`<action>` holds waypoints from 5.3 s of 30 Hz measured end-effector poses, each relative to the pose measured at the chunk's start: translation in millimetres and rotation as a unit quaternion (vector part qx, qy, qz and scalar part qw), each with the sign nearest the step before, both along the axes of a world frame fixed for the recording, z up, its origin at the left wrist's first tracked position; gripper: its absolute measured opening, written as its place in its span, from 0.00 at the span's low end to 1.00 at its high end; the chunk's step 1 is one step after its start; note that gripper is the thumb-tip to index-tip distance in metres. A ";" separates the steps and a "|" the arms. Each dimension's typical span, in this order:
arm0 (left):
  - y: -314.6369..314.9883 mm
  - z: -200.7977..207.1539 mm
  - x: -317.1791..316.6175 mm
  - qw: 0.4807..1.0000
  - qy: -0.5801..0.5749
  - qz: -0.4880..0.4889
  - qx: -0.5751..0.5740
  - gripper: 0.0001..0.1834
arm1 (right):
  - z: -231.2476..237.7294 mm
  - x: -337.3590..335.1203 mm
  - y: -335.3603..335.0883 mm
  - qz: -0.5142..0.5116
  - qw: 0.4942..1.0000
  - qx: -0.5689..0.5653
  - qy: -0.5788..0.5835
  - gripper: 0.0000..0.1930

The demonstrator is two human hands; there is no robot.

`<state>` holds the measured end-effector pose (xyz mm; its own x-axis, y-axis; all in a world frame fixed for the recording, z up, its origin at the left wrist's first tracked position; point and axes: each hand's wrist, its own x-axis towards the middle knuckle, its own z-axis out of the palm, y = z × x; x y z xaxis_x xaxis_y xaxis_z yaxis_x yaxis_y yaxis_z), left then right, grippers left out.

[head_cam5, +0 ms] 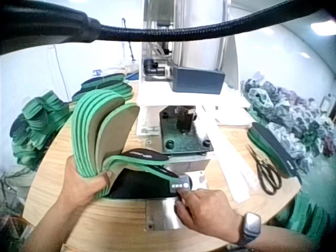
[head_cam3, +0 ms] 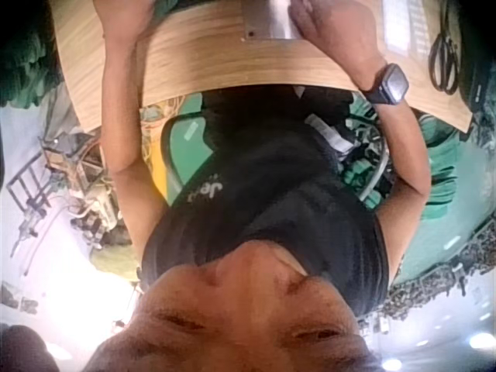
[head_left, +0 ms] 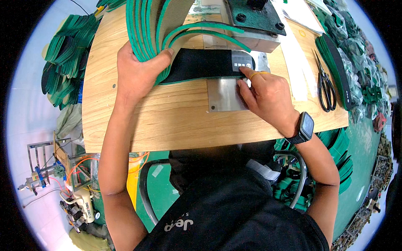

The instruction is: The person cuts a smaller strip from a larger sheet of stickers using shears and then peels and applies individual small stickers to a stack of green and black shoe insoles.

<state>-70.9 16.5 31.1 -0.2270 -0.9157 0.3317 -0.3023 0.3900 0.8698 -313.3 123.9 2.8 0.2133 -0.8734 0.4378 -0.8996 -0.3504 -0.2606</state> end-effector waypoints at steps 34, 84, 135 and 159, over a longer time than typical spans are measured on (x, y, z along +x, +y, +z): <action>-3.5 0.7 -5.2 1.000 0.014 -0.002 0.014 0.09 | 1.9 -13.6 -0.4 0.017 0.999 0.025 -0.017 0.15; 12.5 -12.3 -17.2 0.996 -0.018 -0.002 -0.088 0.30 | -25.6 -192.9 -178.4 -0.298 0.950 0.076 -0.050 0.22; 132.6 -20.7 -83.4 0.899 0.252 -0.156 0.322 0.07 | 29.4 -95.8 192.3 -0.103 0.770 0.097 -0.622 0.36; 145.5 -14.1 -69.7 0.920 0.235 -0.169 0.266 0.07 | 29.4 -61.1 154.1 0.137 0.794 0.422 -0.415 0.57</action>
<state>-140.6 162.0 17.0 -0.4735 -0.8808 -0.0078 0.2164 -0.1249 0.9683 -374.5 278.0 32.2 0.3894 -0.9011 -0.1908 -0.2160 0.1121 -0.9699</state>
